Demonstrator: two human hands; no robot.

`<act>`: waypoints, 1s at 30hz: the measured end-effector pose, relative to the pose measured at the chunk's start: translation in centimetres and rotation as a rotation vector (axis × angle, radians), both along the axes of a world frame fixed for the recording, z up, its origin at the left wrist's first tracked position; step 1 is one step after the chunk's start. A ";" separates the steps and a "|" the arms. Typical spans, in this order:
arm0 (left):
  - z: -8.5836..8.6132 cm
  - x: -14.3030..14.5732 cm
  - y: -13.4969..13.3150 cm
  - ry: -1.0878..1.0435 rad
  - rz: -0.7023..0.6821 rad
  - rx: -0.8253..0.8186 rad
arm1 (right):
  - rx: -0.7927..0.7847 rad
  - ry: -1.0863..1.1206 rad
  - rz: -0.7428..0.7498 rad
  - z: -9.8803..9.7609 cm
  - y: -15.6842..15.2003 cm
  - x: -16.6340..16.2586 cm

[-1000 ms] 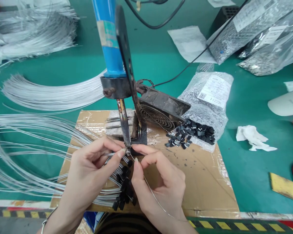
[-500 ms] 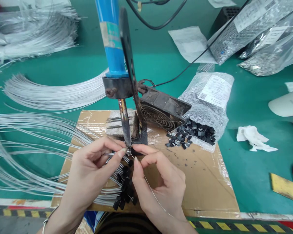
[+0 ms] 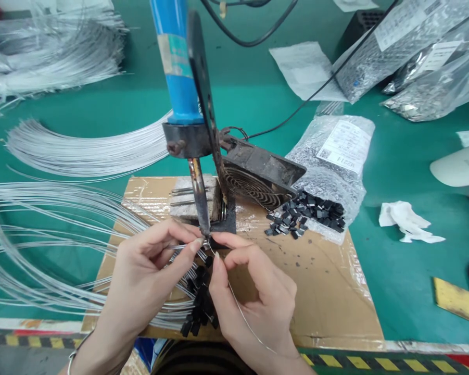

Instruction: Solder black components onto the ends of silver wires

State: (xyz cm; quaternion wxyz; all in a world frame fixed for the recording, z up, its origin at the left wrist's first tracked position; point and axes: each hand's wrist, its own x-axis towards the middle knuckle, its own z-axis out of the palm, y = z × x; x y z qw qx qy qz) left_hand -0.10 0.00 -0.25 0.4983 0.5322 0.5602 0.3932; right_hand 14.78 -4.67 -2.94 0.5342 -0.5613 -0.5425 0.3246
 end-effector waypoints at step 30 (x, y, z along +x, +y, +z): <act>0.2 0.1 -0.1 -0.032 0.007 0.008 | 0.019 -0.009 -0.001 -0.2 -0.1 -0.1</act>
